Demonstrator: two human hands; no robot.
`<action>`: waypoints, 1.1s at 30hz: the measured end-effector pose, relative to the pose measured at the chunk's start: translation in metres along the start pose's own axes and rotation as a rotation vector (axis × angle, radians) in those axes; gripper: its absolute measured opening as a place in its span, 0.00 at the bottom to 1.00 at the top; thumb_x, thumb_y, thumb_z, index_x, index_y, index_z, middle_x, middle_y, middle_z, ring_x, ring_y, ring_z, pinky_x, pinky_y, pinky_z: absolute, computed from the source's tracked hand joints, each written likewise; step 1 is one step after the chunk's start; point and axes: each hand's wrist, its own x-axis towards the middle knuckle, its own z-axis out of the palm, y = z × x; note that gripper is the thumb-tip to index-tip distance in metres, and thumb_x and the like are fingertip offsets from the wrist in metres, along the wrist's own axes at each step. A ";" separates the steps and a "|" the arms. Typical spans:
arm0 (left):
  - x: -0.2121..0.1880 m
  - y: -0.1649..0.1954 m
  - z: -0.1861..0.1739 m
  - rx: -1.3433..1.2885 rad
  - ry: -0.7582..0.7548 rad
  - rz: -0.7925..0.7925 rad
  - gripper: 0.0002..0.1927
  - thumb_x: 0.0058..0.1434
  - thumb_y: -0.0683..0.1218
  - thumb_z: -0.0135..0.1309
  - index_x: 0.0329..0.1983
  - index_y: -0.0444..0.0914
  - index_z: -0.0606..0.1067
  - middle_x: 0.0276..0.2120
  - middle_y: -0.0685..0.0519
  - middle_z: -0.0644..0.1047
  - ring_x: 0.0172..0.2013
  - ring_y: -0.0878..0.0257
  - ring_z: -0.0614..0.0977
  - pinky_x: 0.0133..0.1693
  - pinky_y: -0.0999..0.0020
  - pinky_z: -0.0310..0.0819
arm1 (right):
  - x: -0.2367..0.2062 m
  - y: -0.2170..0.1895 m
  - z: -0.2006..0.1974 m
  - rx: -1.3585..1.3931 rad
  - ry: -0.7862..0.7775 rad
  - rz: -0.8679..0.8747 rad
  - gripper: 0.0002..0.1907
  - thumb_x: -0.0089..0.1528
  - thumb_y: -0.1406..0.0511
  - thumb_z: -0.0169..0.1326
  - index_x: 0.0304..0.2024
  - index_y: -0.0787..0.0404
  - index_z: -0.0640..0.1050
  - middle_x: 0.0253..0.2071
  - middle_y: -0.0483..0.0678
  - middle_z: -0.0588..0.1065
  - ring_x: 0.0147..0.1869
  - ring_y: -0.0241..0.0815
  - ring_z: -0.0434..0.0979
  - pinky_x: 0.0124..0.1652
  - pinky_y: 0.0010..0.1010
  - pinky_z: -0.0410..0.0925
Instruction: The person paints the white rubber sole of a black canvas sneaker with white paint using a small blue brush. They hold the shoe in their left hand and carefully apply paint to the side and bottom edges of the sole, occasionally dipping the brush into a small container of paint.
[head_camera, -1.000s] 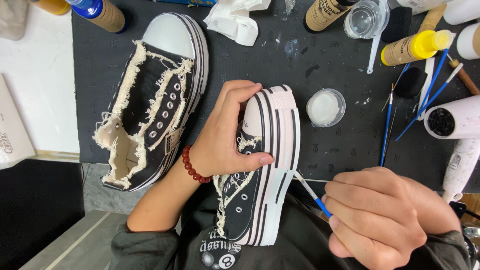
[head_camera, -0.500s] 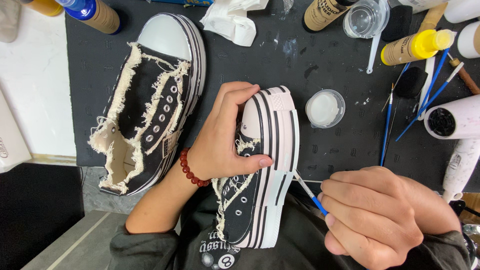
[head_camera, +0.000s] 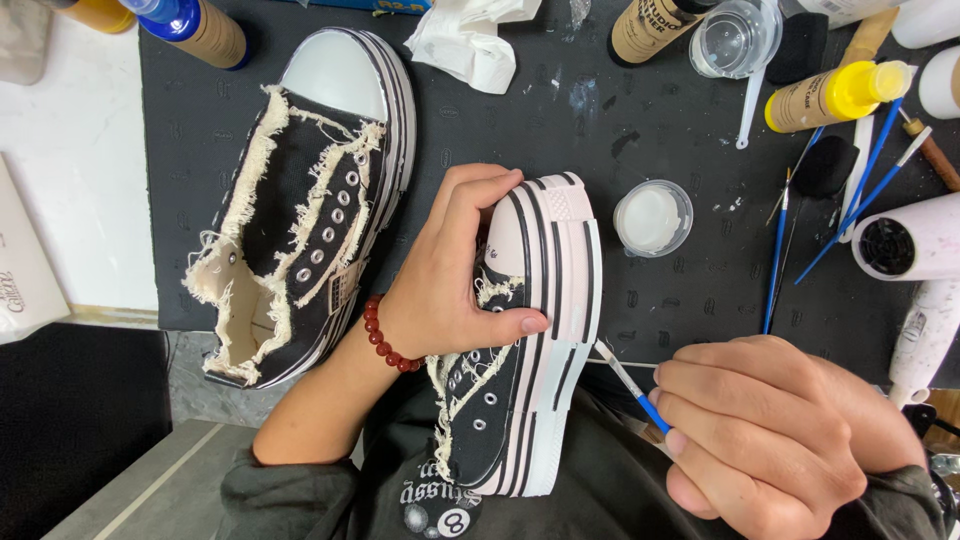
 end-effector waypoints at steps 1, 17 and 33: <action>0.000 0.000 0.000 -0.001 -0.001 -0.001 0.52 0.54 0.64 0.69 0.70 0.31 0.58 0.63 0.38 0.65 0.64 0.47 0.71 0.67 0.59 0.66 | -0.002 0.000 -0.002 -0.001 -0.006 0.023 0.13 0.70 0.63 0.49 0.34 0.66 0.67 0.24 0.53 0.76 0.29 0.53 0.82 0.31 0.42 0.76; 0.001 0.001 0.000 -0.017 0.000 0.004 0.52 0.54 0.64 0.69 0.70 0.32 0.58 0.62 0.38 0.65 0.64 0.47 0.71 0.67 0.60 0.66 | 0.028 0.024 -0.012 0.395 -0.041 0.454 0.15 0.70 0.61 0.49 0.34 0.67 0.70 0.26 0.53 0.74 0.32 0.50 0.83 0.29 0.33 0.77; 0.001 0.002 0.000 0.002 0.001 0.009 0.52 0.55 0.65 0.68 0.70 0.31 0.58 0.62 0.38 0.65 0.63 0.47 0.72 0.67 0.59 0.67 | 0.019 0.026 -0.006 0.407 -0.033 0.396 0.10 0.69 0.68 0.51 0.35 0.69 0.71 0.26 0.54 0.75 0.32 0.49 0.82 0.32 0.36 0.77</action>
